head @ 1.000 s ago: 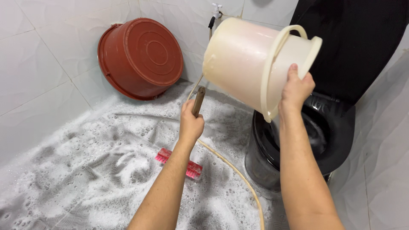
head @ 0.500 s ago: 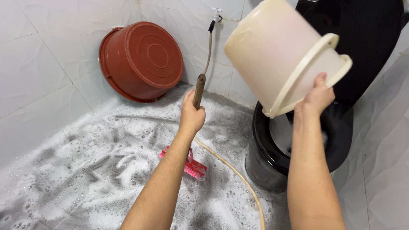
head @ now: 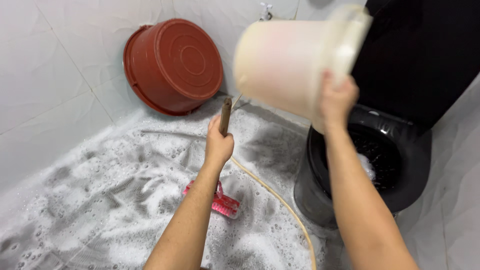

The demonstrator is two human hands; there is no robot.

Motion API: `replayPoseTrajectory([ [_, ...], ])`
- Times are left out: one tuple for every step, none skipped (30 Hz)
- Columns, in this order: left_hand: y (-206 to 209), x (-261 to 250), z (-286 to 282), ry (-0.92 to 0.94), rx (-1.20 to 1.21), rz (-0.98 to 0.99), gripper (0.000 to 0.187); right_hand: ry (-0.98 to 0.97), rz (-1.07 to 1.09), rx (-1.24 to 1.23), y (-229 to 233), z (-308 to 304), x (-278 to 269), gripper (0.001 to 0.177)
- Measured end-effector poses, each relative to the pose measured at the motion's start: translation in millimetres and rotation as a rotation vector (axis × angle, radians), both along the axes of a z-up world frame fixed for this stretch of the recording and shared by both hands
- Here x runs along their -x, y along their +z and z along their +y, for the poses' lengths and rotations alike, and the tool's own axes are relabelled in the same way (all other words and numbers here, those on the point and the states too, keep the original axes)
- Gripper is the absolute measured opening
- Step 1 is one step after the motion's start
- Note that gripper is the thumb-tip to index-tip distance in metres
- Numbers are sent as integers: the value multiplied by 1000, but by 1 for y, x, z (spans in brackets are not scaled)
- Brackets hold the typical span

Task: The person cleans a soapy tiled floor using a long-handled scrub brush, pouring water from a bucket into the toilet, and scrubbing different areas of the floor.

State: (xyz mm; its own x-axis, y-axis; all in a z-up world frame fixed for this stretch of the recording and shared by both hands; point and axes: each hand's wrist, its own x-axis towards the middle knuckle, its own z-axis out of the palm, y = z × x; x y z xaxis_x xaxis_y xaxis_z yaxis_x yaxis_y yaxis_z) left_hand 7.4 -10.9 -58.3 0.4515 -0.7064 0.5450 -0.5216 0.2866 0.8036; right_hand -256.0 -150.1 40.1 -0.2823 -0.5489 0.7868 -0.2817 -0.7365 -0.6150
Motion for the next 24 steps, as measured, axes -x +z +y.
replayPoseTrajectory([
  [-7, -4, 1, 4, -8, 3, 62, 18, 96, -92, -5, 3, -24, 31],
  [-14, -8, 3, 27, -19, -12, 62, 34, 191, -183, -9, 6, -46, 32],
  [-19, -11, 4, 51, -30, -27, 62, -22, 361, -140, -10, 5, -69, 37],
  [-21, -14, 5, 50, -39, -25, 62, 86, 413, -187, -16, 9, -86, 31],
  [-23, -17, 7, 60, -35, 31, 61, 196, 463, -232, -25, 13, -105, 26],
  [-25, -19, 11, 71, -33, 89, 59, 193, 544, -197, -36, 17, -122, 24],
  [-25, -22, 13, 71, -43, 92, 59, 191, 625, -160, -47, 18, -134, 21],
  [-22, -27, 14, 70, -8, 87, 58, 196, 628, -167, -59, 17, -142, 21],
  [-19, -30, 15, 69, 28, 81, 58, 224, 720, -101, -72, 16, -149, 16],
  [-17, -32, 18, 72, 22, 82, 58, 251, 808, -33, -85, 13, -154, 11],
  [-15, -33, 21, 72, 8, 108, 59, 256, 808, -37, -99, 9, -158, 11],
  [-13, -36, 23, 74, -7, 133, 61, 250, 867, -65, -113, 5, -160, 15],
  [-12, -38, 25, 79, -14, 133, 61, 244, 926, -92, -127, 0, -162, 20],
  [-10, -41, 26, 79, -53, 186, 61, 252, 925, -94, -141, -4, -163, 20],
  [-9, -44, 26, 80, -92, 240, 61, 242, 941, -107, -153, -10, -160, 18],
  [-8, -46, 26, 88, -96, 239, 61, 232, 957, -120, -165, -17, -158, 16],
  [-8, -48, 25, 99, -105, 253, 61, 242, 956, -121, -177, -24, -155, 16],
  [-8, -49, 24, 111, -112, 268, 60, 200, 1018, -205, -189, -30, -152, 15],
  [-8, -49, 22, 120, -114, 268, 60, 156, 1079, -289, -200, -38, -148, 15],
  [-7, -47, 19, 107, -147, 305, 59, 167, 1081, -285, -210, -46, -144, 15],
  [-6, -45, 17, 94, -180, 342, 57, 134, 1123, -294, -220, -55, -139, 16],
  [-5, -45, 17, 103, -182, 342, 57, 100, 1164, -305, -230, -64, -133, 16],
  [-4, -44, 18, 88, -179, 306, 54, 109, 1165, -304, -239, -73, -128, 16],
  [-3, -45, 18, 73, -176, 269, 51, 101, 1168, -290, -248, -81, -122, 18],
])
